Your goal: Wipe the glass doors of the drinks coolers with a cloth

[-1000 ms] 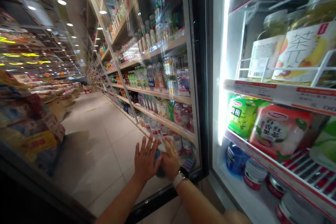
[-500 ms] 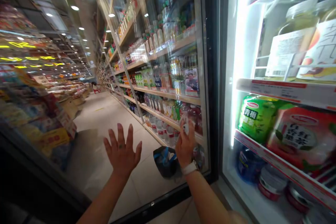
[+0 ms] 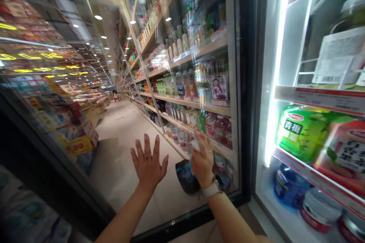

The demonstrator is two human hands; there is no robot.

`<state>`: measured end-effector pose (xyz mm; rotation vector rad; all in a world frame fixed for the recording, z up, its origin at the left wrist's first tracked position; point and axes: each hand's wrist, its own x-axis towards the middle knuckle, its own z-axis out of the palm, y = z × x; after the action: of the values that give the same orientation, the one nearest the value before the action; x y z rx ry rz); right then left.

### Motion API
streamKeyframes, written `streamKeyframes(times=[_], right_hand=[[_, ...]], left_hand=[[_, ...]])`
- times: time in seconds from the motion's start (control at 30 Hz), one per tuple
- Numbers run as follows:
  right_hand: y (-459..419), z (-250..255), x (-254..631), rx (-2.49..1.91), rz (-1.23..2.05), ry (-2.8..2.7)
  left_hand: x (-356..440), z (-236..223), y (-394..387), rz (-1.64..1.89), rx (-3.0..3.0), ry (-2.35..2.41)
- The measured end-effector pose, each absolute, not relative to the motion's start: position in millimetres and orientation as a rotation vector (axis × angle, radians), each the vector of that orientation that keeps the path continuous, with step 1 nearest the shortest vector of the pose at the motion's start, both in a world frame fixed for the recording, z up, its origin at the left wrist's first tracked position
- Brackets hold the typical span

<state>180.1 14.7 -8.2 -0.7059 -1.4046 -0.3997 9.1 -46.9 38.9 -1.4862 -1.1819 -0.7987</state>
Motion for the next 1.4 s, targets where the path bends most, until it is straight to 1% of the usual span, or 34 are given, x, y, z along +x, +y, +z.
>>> streamKeyframes(times=[0.1, 0.2, 0.37, 0.5, 0.57, 0.67, 0.77, 0.83, 0.87, 0.93, 1.1, 1.17, 1.2, 1.23, 1.3, 1.4], right_hand=[[22.3, 9.6, 187.8, -0.79, -0.306, -1.281], [16.3, 30.4, 171.5, -0.667, -0.325, -1.445], [-3.1, 37.9, 137.9, -0.371, -0.501, -1.806], [-4.1, 48.5, 151.1, -0.315, -0.715, -1.993], [-0.8, 72.8, 162.1, -0.273, -0.824, -2.061], [2.3, 132.0, 163.6, -0.241, -0.927, -2.048], [-0.2, 191.7, 140.8, -0.267, -0.881, -1.976], [-4.9, 212.3, 118.4, -0.287, -0.816, -1.937], [-7.7, 213.5, 107.7, -0.286, -0.794, -1.939], [-12.8, 196.5, 90.9, -0.226, -0.798, -2.001], [-19.9, 92.7, 84.4, 0.124, -0.936, -2.325], [-20.5, 64.3, 88.9, 0.228, -0.965, -2.433], [-20.0, 59.0, 90.6, 0.263, -0.974, -2.464], [-18.7, 60.4, 91.5, 0.288, -0.983, -2.473], [-14.9, 81.9, 90.9, 0.274, -1.003, -2.438], [-10.3, 145.8, 86.4, 0.178, -1.052, -2.291]], left_hand=[[9.4, 38.9, -47.2, -0.784, -1.473, -1.197], [7.9, 38.5, -45.4, -0.819, -1.485, -1.179], [3.0, 33.9, -48.0, -0.976, -1.565, -1.059], [-11.7, 47.5, -68.2, -1.038, -1.651, -0.998], [-27.7, 69.1, -80.3, -1.051, -1.59, -0.975], [-59.4, 114.6, -93.4, -1.092, -1.397, -1.0], [-88.0, 152.5, -99.0, -1.127, -1.307, -1.111], [-99.9, 163.6, -100.0, -1.097, -1.331, -1.179], [-103.3, 165.0, -99.9, -1.075, -1.349, -1.199], [-106.3, 162.5, -99.0, -1.042, -1.371, -1.208], [-105.7, 155.1, -96.2, -1.034, -1.369, -1.204], [-105.9, 155.2, -95.7, -1.037, -1.371, -1.2], [-106.3, 155.4, -95.4, -1.039, -1.375, -1.201], [-106.6, 155.5, -95.2, -1.038, -1.379, -1.203], [-107.3, 155.5, -94.8, -1.032, -1.385, -1.21], [-107.2, 155.1, -95.1, -1.027, -1.373, -1.217]])
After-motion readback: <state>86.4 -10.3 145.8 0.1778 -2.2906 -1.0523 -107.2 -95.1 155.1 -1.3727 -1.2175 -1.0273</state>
